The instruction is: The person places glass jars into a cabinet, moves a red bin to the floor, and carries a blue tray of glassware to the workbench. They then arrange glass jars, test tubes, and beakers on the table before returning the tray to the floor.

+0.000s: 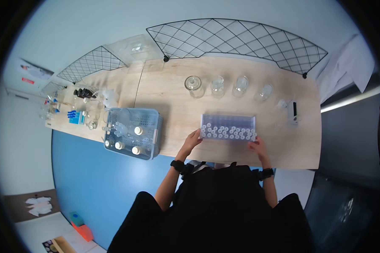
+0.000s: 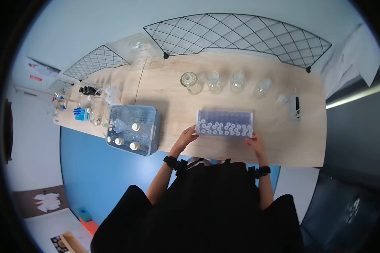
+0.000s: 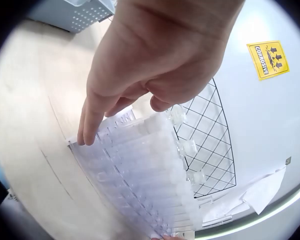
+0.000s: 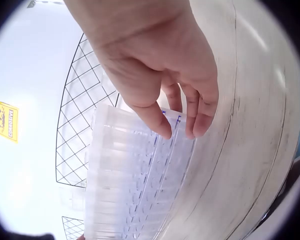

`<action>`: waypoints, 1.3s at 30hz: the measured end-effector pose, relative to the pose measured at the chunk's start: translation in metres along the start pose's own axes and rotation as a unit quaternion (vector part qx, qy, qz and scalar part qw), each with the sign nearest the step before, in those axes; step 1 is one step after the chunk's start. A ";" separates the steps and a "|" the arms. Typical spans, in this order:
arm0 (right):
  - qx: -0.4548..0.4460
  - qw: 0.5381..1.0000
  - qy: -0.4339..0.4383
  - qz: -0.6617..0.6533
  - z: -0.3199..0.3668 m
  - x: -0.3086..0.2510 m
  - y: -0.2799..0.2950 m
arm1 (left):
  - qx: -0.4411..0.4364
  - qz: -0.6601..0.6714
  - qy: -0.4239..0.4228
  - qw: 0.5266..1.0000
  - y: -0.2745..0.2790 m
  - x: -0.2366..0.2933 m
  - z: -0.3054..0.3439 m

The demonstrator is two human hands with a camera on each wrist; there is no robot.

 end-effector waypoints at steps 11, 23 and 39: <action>0.098 0.939 0.143 0.297 0.014 -0.057 0.026 | 0.083 -0.282 -0.311 0.904 -0.015 0.107 0.011; 0.240 0.844 0.382 0.290 0.073 -0.159 -0.023 | -0.039 -0.386 -0.382 0.839 -0.049 0.106 0.022; 0.002 0.775 0.477 0.415 0.068 -0.171 -0.112 | 0.022 -0.620 -0.421 0.661 -0.083 0.096 0.039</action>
Point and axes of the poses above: each hand's wrist, its own z-axis away from the middle knuckle, its own y-axis out of the back of the hand, x = y × z, the point moved 7 cm from there along -z, towards the middle knuckle, and after that the axes turned 6 degrees about -y, right-handed, at the moved point
